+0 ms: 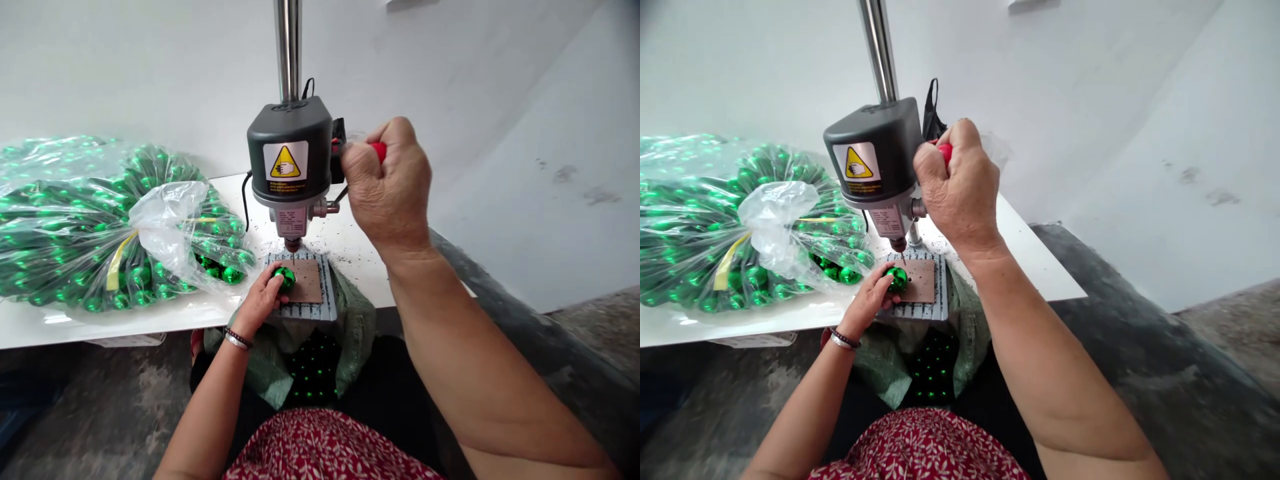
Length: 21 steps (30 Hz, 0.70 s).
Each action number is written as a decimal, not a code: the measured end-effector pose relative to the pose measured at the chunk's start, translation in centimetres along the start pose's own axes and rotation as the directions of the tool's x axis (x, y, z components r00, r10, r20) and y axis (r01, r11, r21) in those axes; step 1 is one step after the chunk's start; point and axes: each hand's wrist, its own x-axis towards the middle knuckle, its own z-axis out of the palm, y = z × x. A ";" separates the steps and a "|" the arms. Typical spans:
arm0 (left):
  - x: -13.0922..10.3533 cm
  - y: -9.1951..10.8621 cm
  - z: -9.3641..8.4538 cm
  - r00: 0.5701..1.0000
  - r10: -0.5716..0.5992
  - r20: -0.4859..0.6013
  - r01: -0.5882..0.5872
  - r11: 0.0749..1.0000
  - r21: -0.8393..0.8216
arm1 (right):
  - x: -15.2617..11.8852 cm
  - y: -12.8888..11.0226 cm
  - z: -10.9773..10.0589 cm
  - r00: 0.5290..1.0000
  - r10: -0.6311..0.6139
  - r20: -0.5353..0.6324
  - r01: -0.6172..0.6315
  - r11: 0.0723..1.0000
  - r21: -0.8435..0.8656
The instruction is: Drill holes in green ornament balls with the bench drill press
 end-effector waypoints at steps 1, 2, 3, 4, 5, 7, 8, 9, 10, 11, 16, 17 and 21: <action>0.1 0.1 0.0 1.000 -0.005 0.013 0.005 0.999 0.034 | 0.0 0.0 0.0 1.000 -0.006 0.001 0.006 1.000 0.001; 0.1 0.2 0.0 1.000 0.003 0.018 -0.004 0.997 0.078 | 0.0 0.1 0.0 1.000 -0.013 0.001 0.013 1.000 -0.003; 0.1 0.3 0.0 0.999 0.024 0.026 -0.027 0.991 0.128 | 0.0 0.1 0.0 1.000 -0.018 0.001 0.018 1.000 -0.011; 0.0 0.2 0.0 0.998 0.053 0.036 -0.058 0.983 0.175 | 0.0 0.1 0.0 1.000 -0.022 0.001 0.022 1.000 -0.021; -0.1 0.2 -0.1 0.996 0.082 0.044 -0.090 0.973 0.215 | 0.0 0.1 0.0 1.000 -0.022 0.000 0.022 0.999 -0.030; -0.1 0.0 -0.1 0.993 0.116 0.034 -0.121 0.956 0.266 | 0.1 0.0 0.0 1.000 -0.009 -0.001 0.009 0.999 -0.042; 0.0 0.0 -0.1 0.993 0.114 0.010 -0.112 0.957 0.267 | 0.1 0.0 0.0 1.000 0.000 -0.001 0.000 0.999 -0.043; 0.1 0.0 -0.1 0.995 0.095 -0.021 -0.087 0.966 0.243 | 0.1 0.0 0.0 1.000 0.009 0.000 -0.009 0.999 -0.041; 0.4 0.0 -0.1 0.997 0.061 -0.053 -0.050 0.980 0.193 | 0.1 -0.1 0.0 1.000 0.014 0.002 -0.014 0.999 -0.039; 0.7 0.0 -0.1 0.997 0.018 -0.079 -0.008 0.992 0.123 | 0.0 -0.1 0.0 1.000 0.018 0.004 -0.018 0.999 -0.037; 2.4 0.3 0.3 0.992 -0.083 -0.099 0.079 0.996 -0.042 | 0.1 -0.2 -0.1 1.000 0.008 0.001 -0.008 0.997 -0.072; 2.6 0.3 0.4 0.992 -0.067 -0.103 0.065 0.998 -0.019 | 0.3 -0.2 -0.1 1.000 0.011 0.005 -0.010 0.996 -0.093; 2.9 0.3 0.6 0.990 -0.045 -0.135 0.050 0.998 0.036 | 2.1 -0.4 0.3 0.997 0.067 0.035 -0.060 0.981 -0.183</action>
